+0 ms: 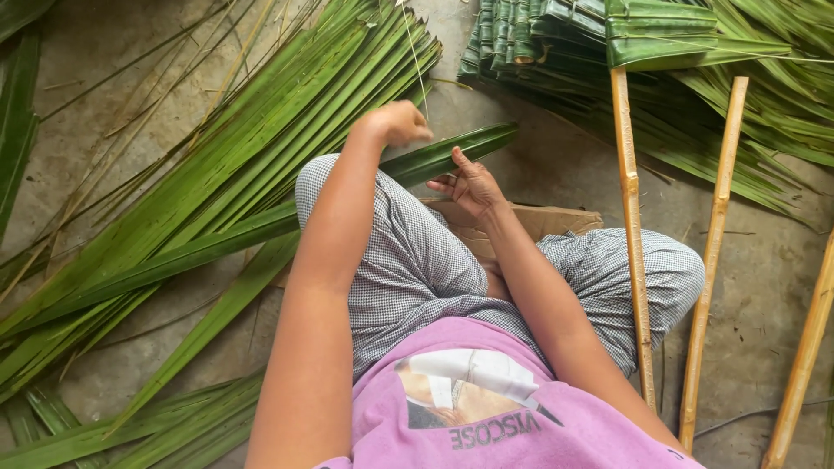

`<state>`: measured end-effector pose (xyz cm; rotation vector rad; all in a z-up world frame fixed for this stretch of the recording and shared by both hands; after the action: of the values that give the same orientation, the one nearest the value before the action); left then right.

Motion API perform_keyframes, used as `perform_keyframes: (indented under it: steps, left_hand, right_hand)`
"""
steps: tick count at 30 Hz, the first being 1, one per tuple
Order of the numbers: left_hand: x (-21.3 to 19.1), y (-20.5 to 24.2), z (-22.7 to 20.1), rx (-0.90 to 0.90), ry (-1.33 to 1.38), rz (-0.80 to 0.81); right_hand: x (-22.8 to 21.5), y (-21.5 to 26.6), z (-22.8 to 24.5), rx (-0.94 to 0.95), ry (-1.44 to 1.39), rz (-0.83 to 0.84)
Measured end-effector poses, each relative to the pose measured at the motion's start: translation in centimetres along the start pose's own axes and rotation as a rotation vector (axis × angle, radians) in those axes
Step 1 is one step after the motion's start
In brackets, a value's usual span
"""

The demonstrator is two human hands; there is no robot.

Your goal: The person weaves palm leaves onto bamboo poles, securing them with thin strips by hand to create roofing panels.

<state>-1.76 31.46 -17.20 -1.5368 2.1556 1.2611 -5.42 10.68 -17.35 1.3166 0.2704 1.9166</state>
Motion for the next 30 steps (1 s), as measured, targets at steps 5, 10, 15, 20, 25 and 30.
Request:
perform_keyframes:
  steps: [5,10,15,20,25,30]
  left_hand:
    - [-9.2,7.5,2.6,-0.192,0.094,-0.591]
    - [-10.5,9.7,11.2,-0.651,0.02,-0.662]
    - [-9.0,9.3,12.0,-0.747,-0.192,-0.386]
    - [-8.9,8.5,11.1,-0.752,-0.353,-0.346]
    - [-8.2,6.9,13.4,-0.655,-0.422,-0.435]
    - [-9.5,6.8,10.8,-0.65,-0.704,-0.524]
  right_hand:
    - [-1.7,0.2,-0.2,-0.028,0.005,-0.051]
    - [-1.4,0.3,-0.3,-0.069,0.012,-0.032]
    - [-1.6,0.0,-0.4,-0.054,-0.027,-0.064]
    - [-1.6,-0.2,-0.4,-0.052,-0.012,-0.046]
    - [-1.8,-0.2,-0.4,-0.06,0.003,-0.03]
    - [-2.1,-0.4,-0.4,-0.066,-0.031,-0.031]
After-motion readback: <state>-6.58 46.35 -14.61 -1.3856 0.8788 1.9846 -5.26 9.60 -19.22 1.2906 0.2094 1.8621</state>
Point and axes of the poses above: each hand's wrist, its own y-axis away from the middle knuckle, its own x-axis out of the palm, z = x × y, the point moved 4 cm from there along -y, towards the middle knuckle, and after that the axes turned 7 degrees about x, right-handed, at the moved point
